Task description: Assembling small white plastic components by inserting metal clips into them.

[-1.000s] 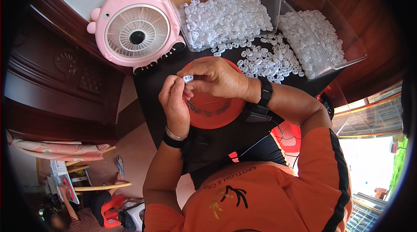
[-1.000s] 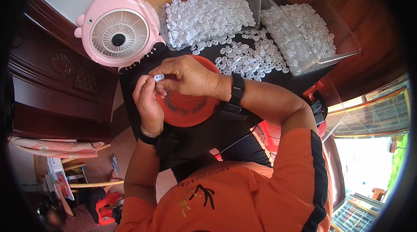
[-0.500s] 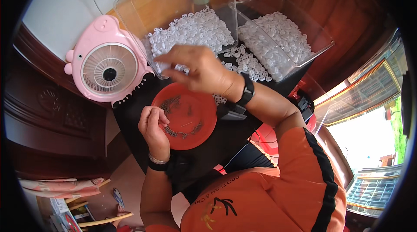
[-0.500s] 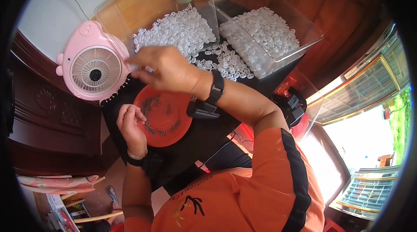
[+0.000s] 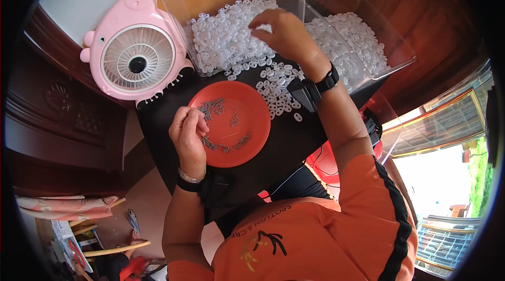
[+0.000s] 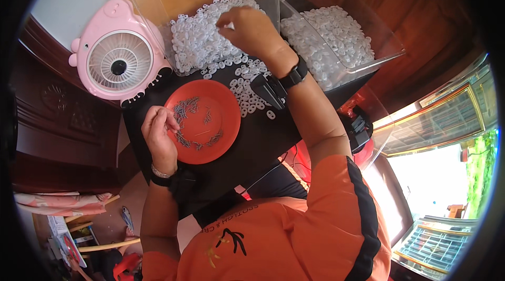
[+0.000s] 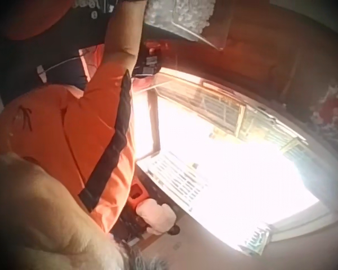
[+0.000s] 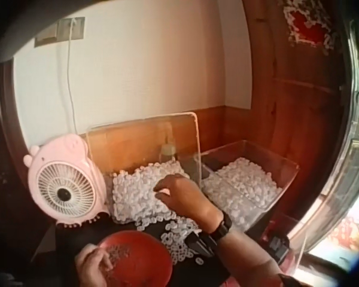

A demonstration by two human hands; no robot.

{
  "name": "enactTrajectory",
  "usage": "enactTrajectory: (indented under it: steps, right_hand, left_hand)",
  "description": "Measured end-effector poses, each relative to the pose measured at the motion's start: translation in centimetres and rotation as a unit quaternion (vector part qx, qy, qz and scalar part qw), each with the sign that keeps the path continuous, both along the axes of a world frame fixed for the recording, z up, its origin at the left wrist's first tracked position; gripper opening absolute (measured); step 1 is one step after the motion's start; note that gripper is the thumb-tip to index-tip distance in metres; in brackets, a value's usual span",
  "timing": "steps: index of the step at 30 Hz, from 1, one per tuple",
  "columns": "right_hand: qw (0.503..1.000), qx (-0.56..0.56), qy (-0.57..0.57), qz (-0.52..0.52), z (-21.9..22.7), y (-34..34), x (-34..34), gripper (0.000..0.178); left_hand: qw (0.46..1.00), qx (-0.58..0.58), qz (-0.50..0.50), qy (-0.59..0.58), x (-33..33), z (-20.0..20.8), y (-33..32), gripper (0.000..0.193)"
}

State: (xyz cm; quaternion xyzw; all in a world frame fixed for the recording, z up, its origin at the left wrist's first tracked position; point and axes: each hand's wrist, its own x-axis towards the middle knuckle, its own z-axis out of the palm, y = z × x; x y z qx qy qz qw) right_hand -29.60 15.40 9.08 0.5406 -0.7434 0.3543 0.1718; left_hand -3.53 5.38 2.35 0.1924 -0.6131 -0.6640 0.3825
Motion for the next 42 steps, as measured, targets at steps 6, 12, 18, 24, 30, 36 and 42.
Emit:
enactTrajectory:
  steps: [6,12,18,24,30,36,42]
  right_hand:
    - [0.955,0.286,-0.028,0.07,-4.9,-2.0,-1.7,0.017]
    - [0.945,0.313,0.09,0.005,-7.3,-3.1,-1.5,0.014]
    - [0.943,0.322,0.085,0.009,-5.9,-2.6,-0.7,0.015]
    - [0.969,0.212,0.073,0.103,-7.1,-3.4,1.0,0.019]
    - [0.961,0.251,0.074,0.095,-7.0,-3.6,0.7,0.019]
    - [0.957,0.276,0.041,0.085,-7.0,-3.5,0.3,0.016]
    - [0.95,0.295,0.085,0.063,-7.4,-3.8,0.7,0.015]
  left_hand:
    - [1.0,0.004,-0.003,-0.003,0.0,0.0,0.1,0.021]
    - [1.0,0.015,-0.004,0.003,-0.1,0.0,-0.3,0.021]
    - [1.0,0.018,-0.006,0.001,-0.1,-0.3,-0.6,0.021]
    - [1.0,0.022,-0.008,-0.008,-0.2,-0.5,-0.7,0.021]
    - [1.0,0.021,-0.013,-0.016,-0.2,-0.5,-0.7,0.021]
    - [0.999,0.027,-0.012,-0.022,-0.2,-0.5,-0.7,0.021]
    - [0.999,0.024,-0.02,-0.024,-0.3,-0.7,-0.8,0.02]
